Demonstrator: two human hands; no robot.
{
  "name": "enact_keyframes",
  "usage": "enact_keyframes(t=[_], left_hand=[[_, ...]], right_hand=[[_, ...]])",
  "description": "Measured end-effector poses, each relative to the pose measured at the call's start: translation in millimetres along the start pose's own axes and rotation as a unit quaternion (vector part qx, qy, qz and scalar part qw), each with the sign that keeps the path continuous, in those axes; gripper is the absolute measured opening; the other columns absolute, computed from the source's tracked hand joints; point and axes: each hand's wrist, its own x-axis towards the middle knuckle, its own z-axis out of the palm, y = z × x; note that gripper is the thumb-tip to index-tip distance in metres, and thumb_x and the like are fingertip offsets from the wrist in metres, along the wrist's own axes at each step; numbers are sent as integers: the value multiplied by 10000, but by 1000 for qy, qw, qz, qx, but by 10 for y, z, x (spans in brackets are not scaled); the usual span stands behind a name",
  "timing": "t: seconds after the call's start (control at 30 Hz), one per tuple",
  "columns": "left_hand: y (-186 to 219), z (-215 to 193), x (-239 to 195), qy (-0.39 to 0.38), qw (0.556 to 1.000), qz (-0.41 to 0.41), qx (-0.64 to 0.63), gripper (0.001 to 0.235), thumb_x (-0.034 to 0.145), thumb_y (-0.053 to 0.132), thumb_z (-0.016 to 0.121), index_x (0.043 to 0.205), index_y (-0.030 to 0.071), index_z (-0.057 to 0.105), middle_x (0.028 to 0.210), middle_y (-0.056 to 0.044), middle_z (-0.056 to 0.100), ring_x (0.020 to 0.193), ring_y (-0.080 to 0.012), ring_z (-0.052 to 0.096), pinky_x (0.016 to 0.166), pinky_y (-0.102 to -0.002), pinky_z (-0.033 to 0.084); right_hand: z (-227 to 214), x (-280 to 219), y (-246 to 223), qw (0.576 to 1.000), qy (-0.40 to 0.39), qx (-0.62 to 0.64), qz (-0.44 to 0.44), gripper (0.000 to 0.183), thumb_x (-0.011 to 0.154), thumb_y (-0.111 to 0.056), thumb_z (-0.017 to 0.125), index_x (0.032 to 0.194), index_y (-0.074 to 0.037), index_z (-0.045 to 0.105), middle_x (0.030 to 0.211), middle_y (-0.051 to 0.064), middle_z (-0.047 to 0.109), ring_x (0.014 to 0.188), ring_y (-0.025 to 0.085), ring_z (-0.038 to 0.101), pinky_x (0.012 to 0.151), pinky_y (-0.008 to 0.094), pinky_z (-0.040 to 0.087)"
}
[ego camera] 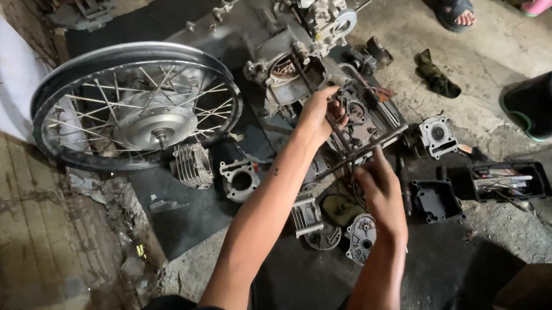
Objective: Disassembling and organizing motorcycle engine components on the floor
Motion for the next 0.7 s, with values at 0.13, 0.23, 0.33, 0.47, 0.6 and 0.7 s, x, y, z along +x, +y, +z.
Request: enact_keyframes(t=[0.13,0.23,0.33,0.47,0.6,0.7], left_hand=[[82,20,-30,6,1000,-6,-3,317,892,276,702,952,137,424,730,11,525,574,-192,638,628,-462,617],[31,-39,58,7,1000,5,2,264,908,272,666,936,118,454,726,14,468,545,-183,594,517,-428,571],[55,62,66,-2,1000,6,28,273,915,281,670,924,131,442,733,38,486,558,-163,605,563,-426,580],[250,61,-48,26,999,7,-42,231,949,276,576,897,110,423,711,17,430,543,-167,546,540,-406,536],[262,24,-241,-6,999,8,-49,309,1065,402,353,885,151,363,712,74,340,517,-83,411,518,-316,444],[108,59,-365,-21,999,0,-30,322,1082,441,317,903,176,357,722,99,273,511,-66,340,518,-333,438]], right_hand=[[46,-44,-469,986,-149,61,-46,570,901,-27,691,1459,-94,599,831,161,732,710,227,677,651,367,567],[24,-23,-197,978,-122,-122,114,359,918,-188,669,1265,-160,757,1163,163,781,1007,385,735,854,495,525],[28,72,43,968,-76,-193,143,247,957,-385,668,1080,-206,784,884,108,783,858,358,723,778,485,497],[138,-5,-172,991,-11,-33,132,531,973,-246,636,1480,-113,556,858,155,709,768,252,642,734,405,453],[208,-22,-357,983,70,160,50,507,980,-110,643,1471,-24,552,952,126,632,923,197,592,893,352,479],[155,45,31,972,62,219,64,547,974,-258,652,1475,-62,548,1226,131,635,1095,202,611,947,400,522]])
